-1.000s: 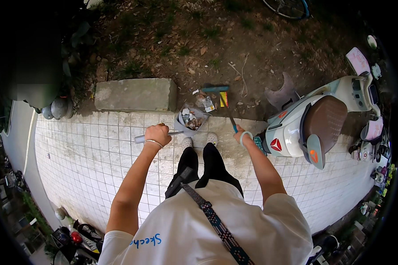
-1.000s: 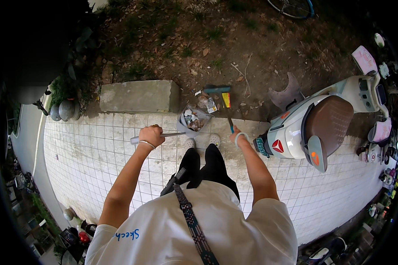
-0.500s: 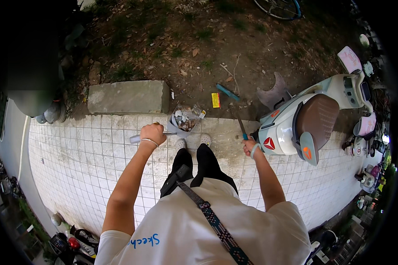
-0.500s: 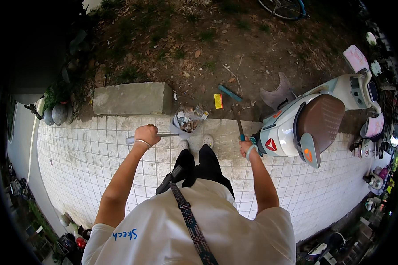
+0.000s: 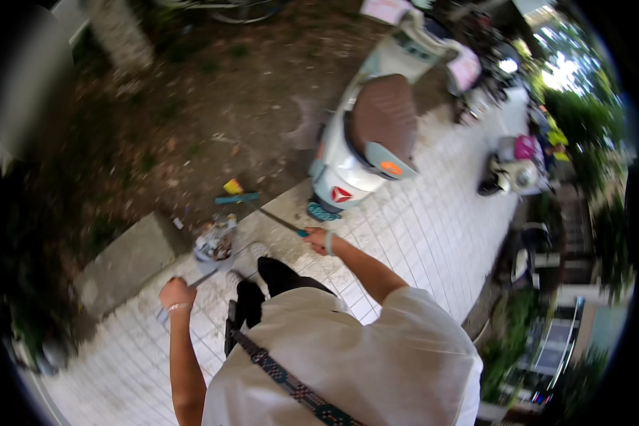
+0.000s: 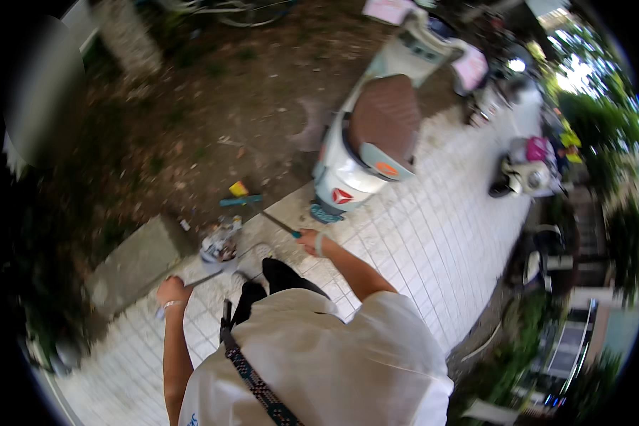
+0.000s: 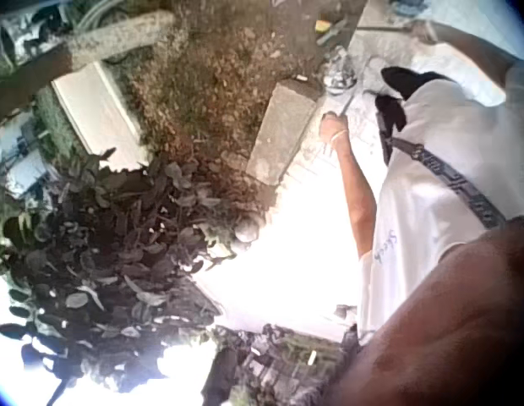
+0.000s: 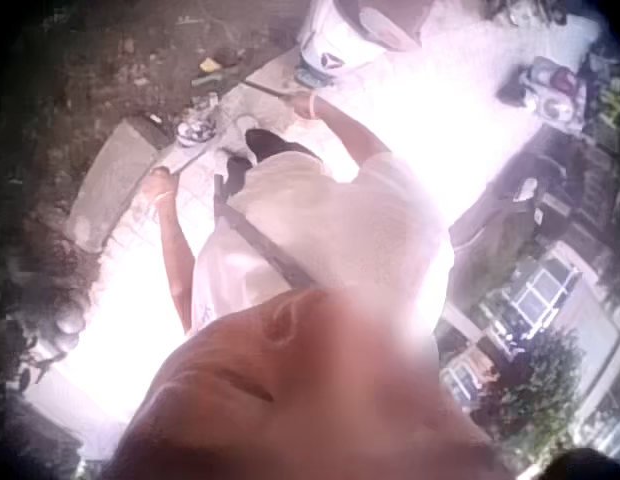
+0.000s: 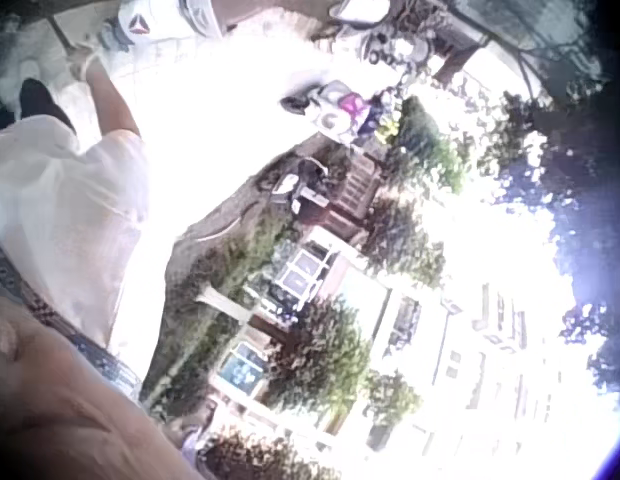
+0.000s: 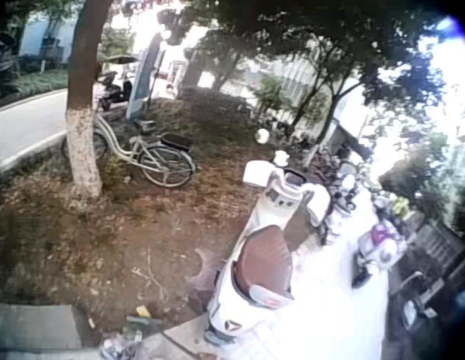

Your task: The person sweeps litter and debris from a sidewalk and a planted area into a dustpan using a small broom and walks along a road to reach a different section of pavement.

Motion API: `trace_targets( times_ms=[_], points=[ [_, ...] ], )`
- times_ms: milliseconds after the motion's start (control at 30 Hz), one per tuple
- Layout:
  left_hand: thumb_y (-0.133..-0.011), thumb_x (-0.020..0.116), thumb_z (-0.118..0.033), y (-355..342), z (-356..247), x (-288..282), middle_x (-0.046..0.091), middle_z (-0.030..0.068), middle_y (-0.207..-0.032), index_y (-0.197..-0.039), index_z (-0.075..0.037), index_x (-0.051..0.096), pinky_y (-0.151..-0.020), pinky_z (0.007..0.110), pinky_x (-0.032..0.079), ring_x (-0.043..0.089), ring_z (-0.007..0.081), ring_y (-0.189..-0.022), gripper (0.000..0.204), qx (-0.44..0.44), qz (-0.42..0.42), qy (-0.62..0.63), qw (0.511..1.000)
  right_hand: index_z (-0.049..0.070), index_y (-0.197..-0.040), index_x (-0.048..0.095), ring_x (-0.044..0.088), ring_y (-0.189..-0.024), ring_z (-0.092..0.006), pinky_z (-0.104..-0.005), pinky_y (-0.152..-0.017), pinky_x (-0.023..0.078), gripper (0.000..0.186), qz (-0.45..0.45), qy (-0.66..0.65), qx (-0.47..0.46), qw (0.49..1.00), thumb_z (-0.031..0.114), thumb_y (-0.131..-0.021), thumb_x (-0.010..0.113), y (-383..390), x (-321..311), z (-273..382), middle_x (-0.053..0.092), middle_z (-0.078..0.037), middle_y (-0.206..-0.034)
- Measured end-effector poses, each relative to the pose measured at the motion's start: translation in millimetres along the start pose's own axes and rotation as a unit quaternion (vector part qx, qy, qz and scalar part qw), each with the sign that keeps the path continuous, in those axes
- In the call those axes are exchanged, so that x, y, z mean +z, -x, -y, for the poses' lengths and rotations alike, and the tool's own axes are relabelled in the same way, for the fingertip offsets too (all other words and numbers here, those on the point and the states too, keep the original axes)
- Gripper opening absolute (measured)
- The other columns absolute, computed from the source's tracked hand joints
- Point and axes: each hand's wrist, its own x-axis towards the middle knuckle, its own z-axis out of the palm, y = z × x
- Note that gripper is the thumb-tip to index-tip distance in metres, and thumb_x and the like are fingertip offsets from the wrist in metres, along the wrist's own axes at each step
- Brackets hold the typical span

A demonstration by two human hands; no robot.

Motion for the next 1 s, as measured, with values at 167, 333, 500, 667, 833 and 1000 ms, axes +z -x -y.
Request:
trace_targets(
  times_ms=[167,333,500,667,833,1000],
  points=[
    [-0.054,0.064,-0.027,7.5,-25.9,3.4,0.059,0.0073,-0.068,-0.063,-0.011,0.060,-0.058,0.034,0.046,0.058,0.0239,-0.065,0.019,0.030,-0.016,-0.017,0.999,0.009,-0.118,0.032,0.056,-0.063,-0.0288,-0.0368,-0.047,0.042,0.053,-0.193,0.376,0.048,0.905,0.016,-0.070,0.052,-135.7,10.8,-79.5,0.055,-0.015,-0.073],
    [-0.053,0.065,-0.027,2.0,-15.6,4.1,0.060,0.0081,-0.071,-0.064,-0.013,0.061,-0.061,0.034,0.046,0.058,0.0239,-0.067,0.019,-0.010,-0.020,-0.016,1.000,0.006,-0.109,0.045,0.046,-0.096,-0.0288,-0.0336,-0.076,0.039,0.047,-0.034,0.574,0.026,0.818,0.017,-0.064,0.054,-120.3,63.6,-43.4,0.042,-0.017,-0.110],
    [-0.055,0.060,-0.028,-3.8,3.5,-5.5,0.058,0.0130,-0.067,-0.061,-0.007,0.059,-0.057,0.036,0.046,0.057,0.0277,-0.064,0.022,0.013,0.003,0.005,1.000,0.010,-0.108,0.045,0.047,-0.045,-0.0184,-0.0319,-0.036,0.036,0.046,-0.109,-0.079,-0.003,0.991,0.007,-0.063,0.056,-2.3,18.0,-13.5,0.047,-0.009,-0.056],
    [-0.060,0.054,-0.023,-11.9,7.8,-11.4,0.059,0.0130,-0.076,-0.070,-0.007,0.060,-0.062,0.036,0.046,0.058,0.0273,-0.070,0.020,0.018,0.050,0.001,0.999,0.024,-0.122,0.027,0.024,-0.030,-0.0074,-0.0245,-0.027,0.019,0.055,-0.106,-0.130,0.087,0.982,0.009,-0.073,0.048,12.2,9.9,11.7,0.028,0.001,-0.042],
    [-0.060,0.054,-0.022,-11.5,5.9,-6.4,0.059,0.0126,-0.076,-0.070,-0.007,0.060,-0.062,0.035,0.046,0.058,0.0269,-0.069,0.019,0.004,0.048,0.026,0.999,0.022,-0.122,0.026,0.026,-0.030,-0.0083,-0.0231,-0.028,0.018,0.055,-0.186,-0.002,0.068,0.980,0.008,-0.073,0.048,-46.9,59.3,29.2,0.028,0.000,-0.041],
    [-0.058,0.052,-0.020,-6.8,3.4,-0.9,0.059,0.0100,-0.074,-0.066,-0.009,0.061,-0.061,0.034,0.046,0.057,0.0253,-0.068,0.016,-0.016,0.028,0.025,0.999,0.020,-0.124,0.025,0.026,-0.030,-0.0078,-0.0226,-0.028,0.018,0.060,-0.002,-0.008,0.094,0.996,0.006,-0.071,0.051,-25.9,24.6,17.5,0.027,0.001,-0.041]
  ],
)
